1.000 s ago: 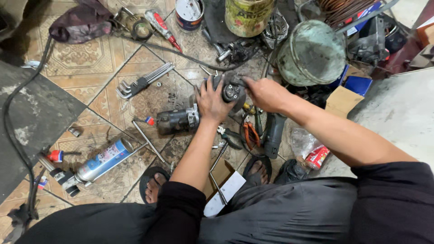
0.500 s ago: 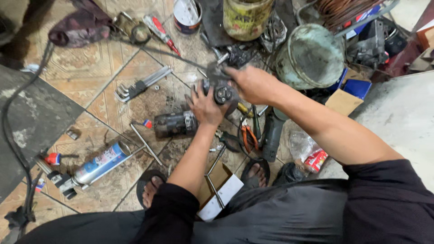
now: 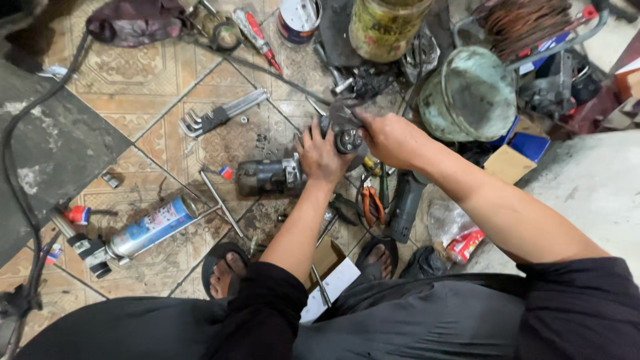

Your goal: The person sits on the floor and uses a hammer to tap a cylindrical metal component, then inserts a smaller metal piece into the cylinder and continues tapping to seat it. The person adjusts the part and hammers it repeatedly to secure the assembly.

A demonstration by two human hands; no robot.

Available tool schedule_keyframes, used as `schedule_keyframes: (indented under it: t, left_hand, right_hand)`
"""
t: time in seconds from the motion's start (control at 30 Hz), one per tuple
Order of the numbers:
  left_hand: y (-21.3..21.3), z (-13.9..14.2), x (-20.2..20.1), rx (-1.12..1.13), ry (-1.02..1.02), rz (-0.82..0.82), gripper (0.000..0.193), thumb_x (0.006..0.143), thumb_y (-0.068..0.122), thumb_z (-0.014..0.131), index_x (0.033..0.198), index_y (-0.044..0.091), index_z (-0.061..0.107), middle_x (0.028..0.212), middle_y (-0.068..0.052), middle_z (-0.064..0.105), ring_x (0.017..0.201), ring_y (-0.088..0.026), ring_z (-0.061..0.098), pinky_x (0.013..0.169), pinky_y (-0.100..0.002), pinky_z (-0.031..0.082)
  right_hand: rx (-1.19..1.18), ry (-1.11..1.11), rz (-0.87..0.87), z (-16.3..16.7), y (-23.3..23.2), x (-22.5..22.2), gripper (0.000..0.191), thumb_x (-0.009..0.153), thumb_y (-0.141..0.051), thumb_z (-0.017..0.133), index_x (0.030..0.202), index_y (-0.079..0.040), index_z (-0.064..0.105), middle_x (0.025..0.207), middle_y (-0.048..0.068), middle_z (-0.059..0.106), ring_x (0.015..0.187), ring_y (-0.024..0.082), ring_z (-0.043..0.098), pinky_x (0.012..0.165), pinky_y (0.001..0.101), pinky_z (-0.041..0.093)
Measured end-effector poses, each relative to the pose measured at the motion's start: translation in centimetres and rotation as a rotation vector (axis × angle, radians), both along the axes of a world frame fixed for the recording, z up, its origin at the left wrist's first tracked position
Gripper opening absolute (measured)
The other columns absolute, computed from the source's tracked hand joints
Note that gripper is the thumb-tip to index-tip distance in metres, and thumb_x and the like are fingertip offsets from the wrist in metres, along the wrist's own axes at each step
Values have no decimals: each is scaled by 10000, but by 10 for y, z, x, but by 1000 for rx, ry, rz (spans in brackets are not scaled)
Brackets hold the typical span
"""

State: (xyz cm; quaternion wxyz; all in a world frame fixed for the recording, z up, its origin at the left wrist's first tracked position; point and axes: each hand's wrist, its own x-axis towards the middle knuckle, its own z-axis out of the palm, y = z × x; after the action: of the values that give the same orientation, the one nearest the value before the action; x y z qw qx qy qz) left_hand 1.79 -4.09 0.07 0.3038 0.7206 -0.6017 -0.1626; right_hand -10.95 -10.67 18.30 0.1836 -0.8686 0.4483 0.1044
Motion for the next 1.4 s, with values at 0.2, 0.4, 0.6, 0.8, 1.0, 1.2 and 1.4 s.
schedule_keyframes:
  t: [0.2,0.4,0.6,0.8,1.0,1.2,1.4]
  left_hand:
    - [-3,7,-1,-18,17,4,986,573,561,901,1453,252,579,1499,-185,473,1288,-404,491,1112,-619,335]
    - [-2,13,2,28,-12,-17,995,568,589,910,1432,234,567,1504,-188,445,1313,-400,466,1116,-647,304]
    - [-1,15,3,71,-10,-50,964,600,579,906,1435,223,579,1534,-182,441,1344,-402,458,1140,-622,304]
    - [0,15,3,78,21,-41,1010,569,590,926,1430,207,565,1512,-198,447,1335,-420,456,1132,-622,308]
    - [-2,17,1,55,10,-18,1011,562,567,918,1444,223,566,1510,-184,460,1331,-402,466,1135,-616,310]
    - [-6,19,2,67,-31,-49,990,581,596,897,1438,216,579,1510,-177,450,1342,-399,446,1139,-622,288]
    - [-14,23,10,160,-78,-173,954,617,624,877,1430,224,579,1514,-165,432,1374,-387,421,1165,-599,273]
  right_hand:
    - [-233,-453,-62,5,0,2,432,1050,-152,582,1430,40,507,877,288,678,797,498,661,662,557,510]
    - [-7,-88,-67,7,5,2,438,964,-164,592,1386,-62,532,766,280,678,725,484,674,644,574,528]
    - [-86,-99,-63,3,6,-2,464,976,-153,577,1423,-56,498,764,292,673,714,494,672,639,585,530]
    - [-170,-411,-165,-8,6,-12,436,1037,-149,568,1438,-8,472,821,282,688,759,494,673,644,580,513]
    - [-98,-207,-56,-24,10,-22,471,967,-163,613,1398,-20,489,805,286,685,743,498,675,665,579,538]
    - [-102,-184,-131,-32,12,-25,498,952,-178,599,1404,-4,483,829,308,686,760,519,661,682,599,516]
    - [-163,-435,-101,-20,11,-18,442,1020,-173,554,1414,9,468,872,295,687,791,513,665,657,587,509]
